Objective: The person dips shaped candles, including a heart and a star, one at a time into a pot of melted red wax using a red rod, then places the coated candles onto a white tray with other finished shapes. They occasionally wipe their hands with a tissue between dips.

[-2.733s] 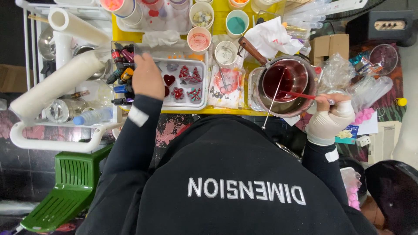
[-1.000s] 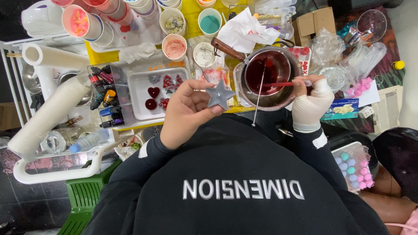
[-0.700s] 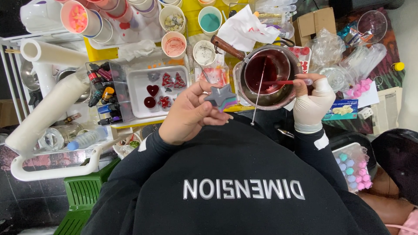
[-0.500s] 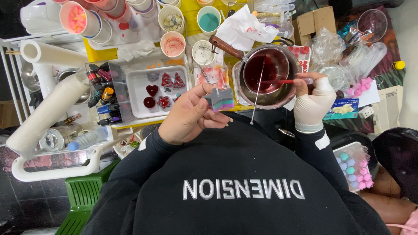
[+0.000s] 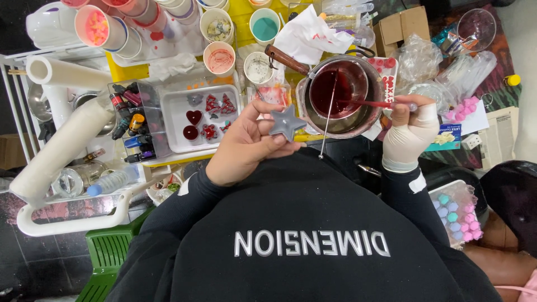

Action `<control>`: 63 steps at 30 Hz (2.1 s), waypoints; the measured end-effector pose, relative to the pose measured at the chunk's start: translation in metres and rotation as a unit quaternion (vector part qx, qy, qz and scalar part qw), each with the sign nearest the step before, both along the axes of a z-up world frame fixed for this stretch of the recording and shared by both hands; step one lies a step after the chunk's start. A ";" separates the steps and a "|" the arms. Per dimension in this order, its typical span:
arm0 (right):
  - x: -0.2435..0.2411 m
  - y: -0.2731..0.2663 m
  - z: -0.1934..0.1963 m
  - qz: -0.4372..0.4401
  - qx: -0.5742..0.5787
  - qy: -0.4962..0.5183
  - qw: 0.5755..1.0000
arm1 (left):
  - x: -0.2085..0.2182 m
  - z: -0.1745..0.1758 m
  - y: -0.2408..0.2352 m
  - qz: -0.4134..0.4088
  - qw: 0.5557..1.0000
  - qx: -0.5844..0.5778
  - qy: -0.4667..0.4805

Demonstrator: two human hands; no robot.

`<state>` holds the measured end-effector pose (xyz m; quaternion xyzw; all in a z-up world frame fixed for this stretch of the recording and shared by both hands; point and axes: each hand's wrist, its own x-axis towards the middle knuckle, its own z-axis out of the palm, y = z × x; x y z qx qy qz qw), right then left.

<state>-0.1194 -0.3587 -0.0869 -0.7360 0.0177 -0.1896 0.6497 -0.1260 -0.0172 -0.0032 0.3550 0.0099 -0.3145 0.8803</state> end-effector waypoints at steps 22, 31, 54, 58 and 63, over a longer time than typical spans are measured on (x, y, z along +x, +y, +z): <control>0.012 -0.017 0.033 -0.112 0.043 -0.080 0.990 | 0.018 -0.032 -0.046 0.036 0.992 0.090 -0.080; 0.004 0.015 0.082 -0.043 0.105 -0.151 0.982 | 0.023 -0.020 -0.043 0.009 0.988 0.112 -0.103; 0.007 0.050 0.076 0.016 0.123 -0.159 0.980 | 0.018 -0.016 -0.032 0.003 0.988 0.110 -0.105; 0.011 0.048 0.077 0.023 0.118 -0.159 0.980 | 0.018 -0.017 -0.032 0.006 0.988 0.117 -0.104; 0.012 0.050 0.077 0.025 0.111 -0.166 0.980 | 0.020 -0.018 -0.031 0.009 0.989 0.122 -0.085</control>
